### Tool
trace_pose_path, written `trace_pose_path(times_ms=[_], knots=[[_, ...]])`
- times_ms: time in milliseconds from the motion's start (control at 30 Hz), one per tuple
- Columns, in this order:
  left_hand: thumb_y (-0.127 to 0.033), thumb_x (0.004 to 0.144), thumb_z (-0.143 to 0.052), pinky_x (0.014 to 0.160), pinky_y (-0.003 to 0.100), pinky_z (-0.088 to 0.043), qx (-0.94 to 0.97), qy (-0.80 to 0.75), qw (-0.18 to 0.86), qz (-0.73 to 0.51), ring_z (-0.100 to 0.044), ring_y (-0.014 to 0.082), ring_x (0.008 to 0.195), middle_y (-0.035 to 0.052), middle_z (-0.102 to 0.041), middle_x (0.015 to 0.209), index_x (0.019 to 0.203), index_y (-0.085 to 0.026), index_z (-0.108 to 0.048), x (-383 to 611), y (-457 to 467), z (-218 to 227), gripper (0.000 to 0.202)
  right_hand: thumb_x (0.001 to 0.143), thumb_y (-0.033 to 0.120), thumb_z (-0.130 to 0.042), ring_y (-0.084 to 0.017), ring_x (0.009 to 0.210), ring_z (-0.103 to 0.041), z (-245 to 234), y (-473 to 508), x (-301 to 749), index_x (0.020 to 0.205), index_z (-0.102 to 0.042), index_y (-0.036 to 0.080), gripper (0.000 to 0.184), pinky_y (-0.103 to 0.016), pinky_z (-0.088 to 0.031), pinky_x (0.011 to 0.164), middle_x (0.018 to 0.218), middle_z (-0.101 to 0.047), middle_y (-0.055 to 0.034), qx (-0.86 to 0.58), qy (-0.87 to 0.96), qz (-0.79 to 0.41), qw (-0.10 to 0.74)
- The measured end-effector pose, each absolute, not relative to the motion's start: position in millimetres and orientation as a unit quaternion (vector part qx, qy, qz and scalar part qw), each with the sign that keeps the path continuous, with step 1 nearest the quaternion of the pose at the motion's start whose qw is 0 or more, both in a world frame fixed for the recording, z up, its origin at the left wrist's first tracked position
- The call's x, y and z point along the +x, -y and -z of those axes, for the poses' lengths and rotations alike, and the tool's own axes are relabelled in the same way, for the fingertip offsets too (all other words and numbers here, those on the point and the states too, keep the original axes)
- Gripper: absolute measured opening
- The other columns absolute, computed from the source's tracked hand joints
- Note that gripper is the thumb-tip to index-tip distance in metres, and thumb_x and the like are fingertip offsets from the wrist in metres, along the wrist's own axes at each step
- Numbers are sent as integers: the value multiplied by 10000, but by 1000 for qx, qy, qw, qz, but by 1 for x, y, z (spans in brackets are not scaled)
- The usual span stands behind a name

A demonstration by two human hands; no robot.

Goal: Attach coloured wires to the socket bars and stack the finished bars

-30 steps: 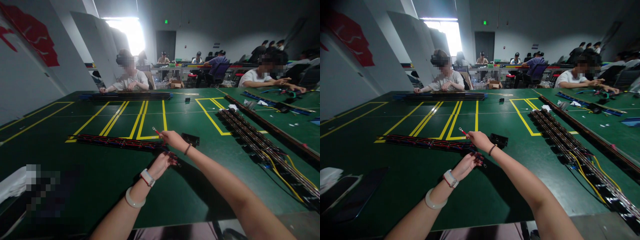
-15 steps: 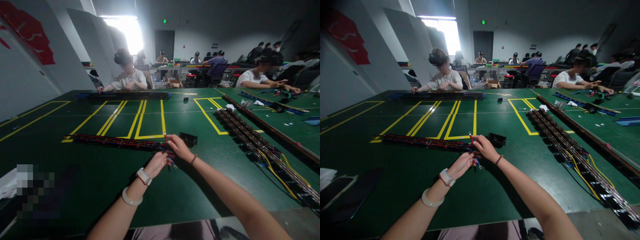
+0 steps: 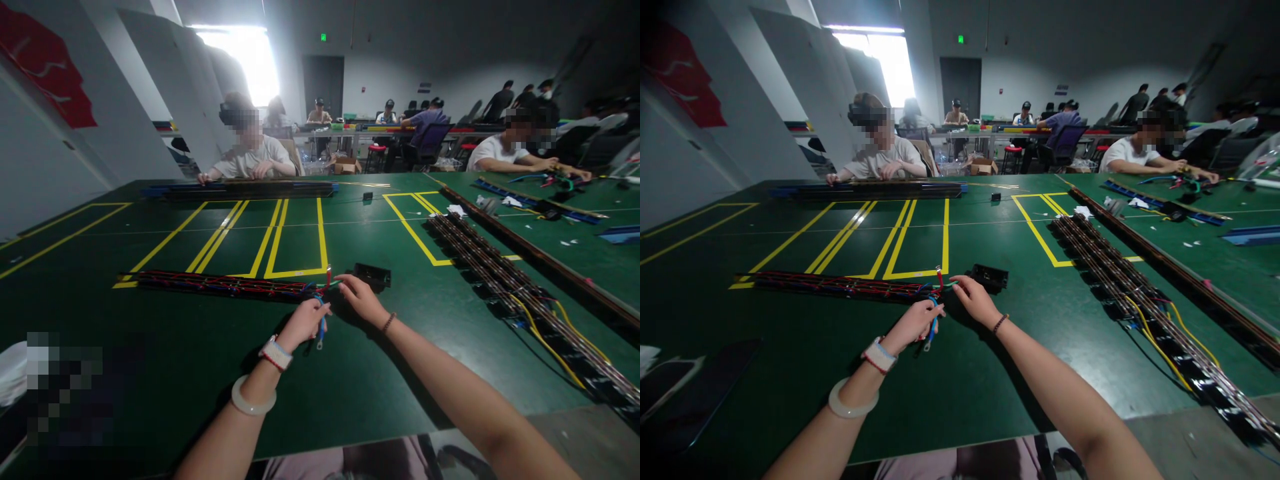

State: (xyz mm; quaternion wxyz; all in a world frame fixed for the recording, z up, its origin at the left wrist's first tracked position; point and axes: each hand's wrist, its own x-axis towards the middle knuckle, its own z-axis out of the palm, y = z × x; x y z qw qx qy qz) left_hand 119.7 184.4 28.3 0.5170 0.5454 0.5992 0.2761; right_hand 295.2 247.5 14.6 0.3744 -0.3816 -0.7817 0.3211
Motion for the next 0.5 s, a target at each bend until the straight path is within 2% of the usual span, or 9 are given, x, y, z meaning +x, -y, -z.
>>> trace_pose_path(times_ms=[100, 267, 367, 500], knots=[[-414, 854, -440, 342, 171, -261, 597, -588, 493, -235, -361, 53, 297, -42, -526, 456, 769, -140, -553, 109, -188, -29, 308, 918, 348, -434, -147, 783, -571, -12, -249, 296, 1142, -577, 187, 310, -280, -453, 722, 936, -634, -51, -385, 779, -327, 372], [-443, 834, -446, 340, 167, -253, 621, -558, 510, -208, -350, 53, 298, -39, -521, 434, 732, -144, -546, 100, -189, -34, 331, 913, 342, -440, -139, 753, -566, -10, -250, 296, 1143, -572, 195, 304, -276, -449, 715, 901, -633, -36, -384, 783, -330, 360], [-469, 825, -446, 342, 178, -297, 605, -566, 520, -210, -426, 79, 314, -32, -536, 452, 742, -150, -539, 104, -189, -33, 342, 913, 340, -440, -140, 761, -569, -9, -250, 295, 1137, -572, 196, 297, -280, -449, 724, 906, -635, -34, -383, 785, -327, 360], [-529, 841, -397, 358, 198, -316, 585, -604, 477, -256, -465, 96, 343, -17, -521, 457, 625, -161, -510, 108, -190, -32, 441, 924, 345, -424, -150, 780, -577, -10, -250, 295, 1130, -572, 195, 295, -293, -458, 731, 928, -635, -44, -384, 788, -311, 368]])
